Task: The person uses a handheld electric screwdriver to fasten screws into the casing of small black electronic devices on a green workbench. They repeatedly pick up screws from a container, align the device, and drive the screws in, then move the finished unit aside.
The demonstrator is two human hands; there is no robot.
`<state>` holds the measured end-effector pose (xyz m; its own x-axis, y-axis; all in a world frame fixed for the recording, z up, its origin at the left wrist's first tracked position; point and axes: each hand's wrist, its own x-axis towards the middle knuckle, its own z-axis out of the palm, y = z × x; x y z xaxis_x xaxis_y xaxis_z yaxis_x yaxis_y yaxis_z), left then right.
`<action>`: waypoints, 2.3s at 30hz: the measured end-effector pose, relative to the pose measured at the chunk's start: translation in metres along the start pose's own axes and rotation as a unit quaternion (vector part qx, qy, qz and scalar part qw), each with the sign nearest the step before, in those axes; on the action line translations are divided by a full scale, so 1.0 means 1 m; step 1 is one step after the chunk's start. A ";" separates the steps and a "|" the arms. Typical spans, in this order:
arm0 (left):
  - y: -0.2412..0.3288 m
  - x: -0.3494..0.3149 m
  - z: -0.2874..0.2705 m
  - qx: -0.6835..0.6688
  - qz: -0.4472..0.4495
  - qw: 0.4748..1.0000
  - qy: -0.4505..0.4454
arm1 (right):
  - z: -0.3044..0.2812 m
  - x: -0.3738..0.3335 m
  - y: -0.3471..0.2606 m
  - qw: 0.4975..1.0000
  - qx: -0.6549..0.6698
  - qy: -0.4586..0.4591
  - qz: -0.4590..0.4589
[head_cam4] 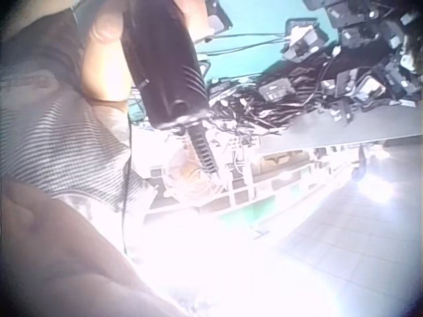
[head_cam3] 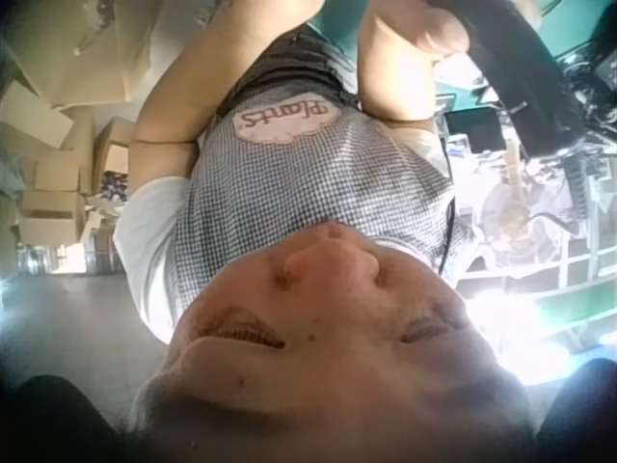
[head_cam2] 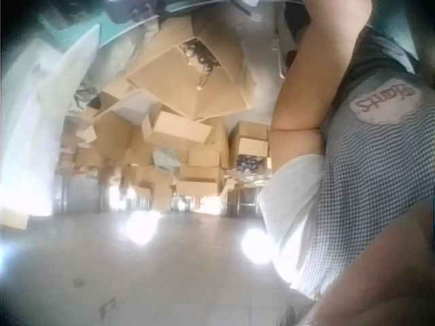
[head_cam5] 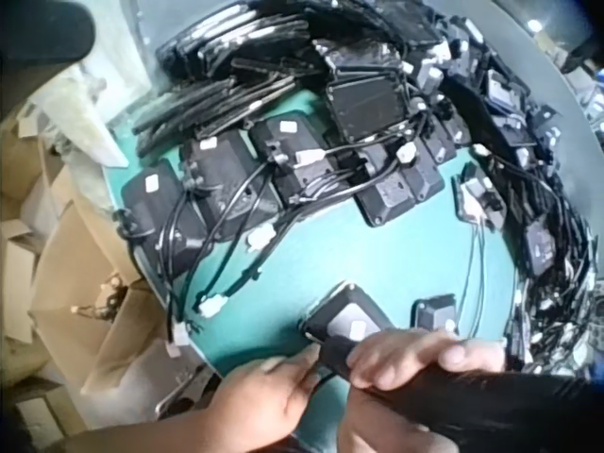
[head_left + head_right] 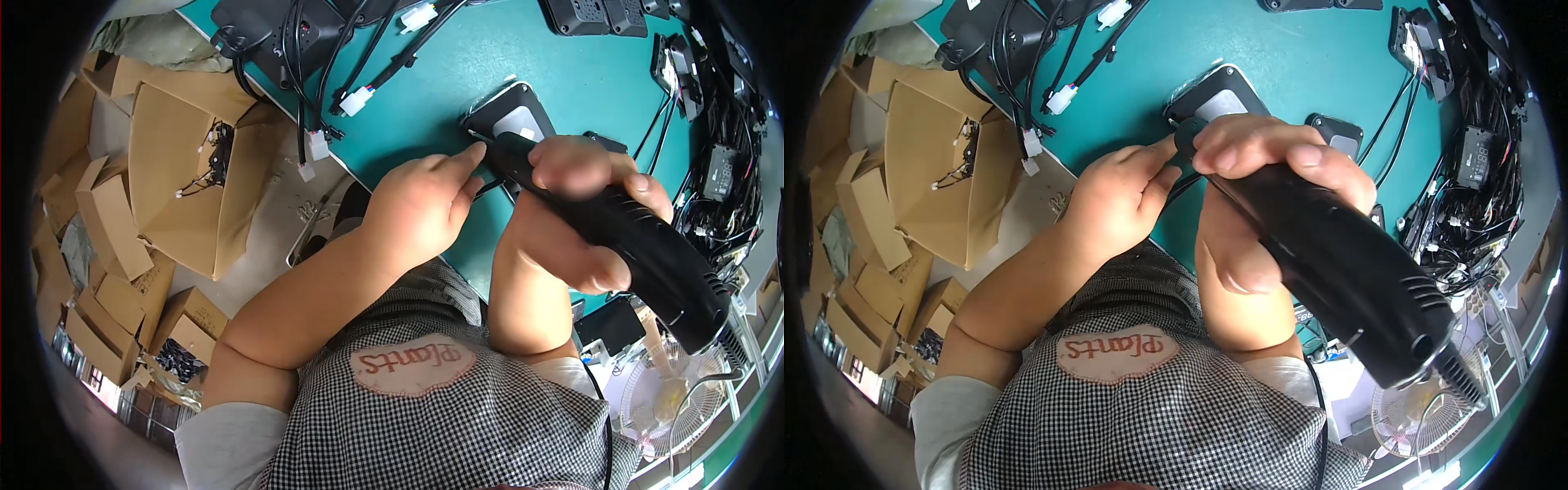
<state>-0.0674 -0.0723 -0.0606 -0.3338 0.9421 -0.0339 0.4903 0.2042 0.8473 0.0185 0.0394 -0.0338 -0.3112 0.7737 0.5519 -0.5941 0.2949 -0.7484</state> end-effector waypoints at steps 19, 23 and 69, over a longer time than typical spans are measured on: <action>-0.009 0.006 0.011 0.123 0.071 0.989 -0.038 | 0.011 0.004 0.002 0.992 -0.114 -0.040 -0.020; -0.009 0.006 0.009 0.132 0.070 0.988 -0.044 | 0.010 0.005 0.003 0.993 -0.110 -0.045 -0.018; 0.003 0.012 -0.021 -0.306 -0.264 0.912 -0.067 | -0.009 0.019 -0.045 0.994 0.028 0.048 0.095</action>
<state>-0.0873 -0.0660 -0.0471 -0.2709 0.7875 -0.5536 -0.2658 0.4915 0.8293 0.0459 0.0458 0.0069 -0.3507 0.8637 0.3620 -0.5724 0.1083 -0.8128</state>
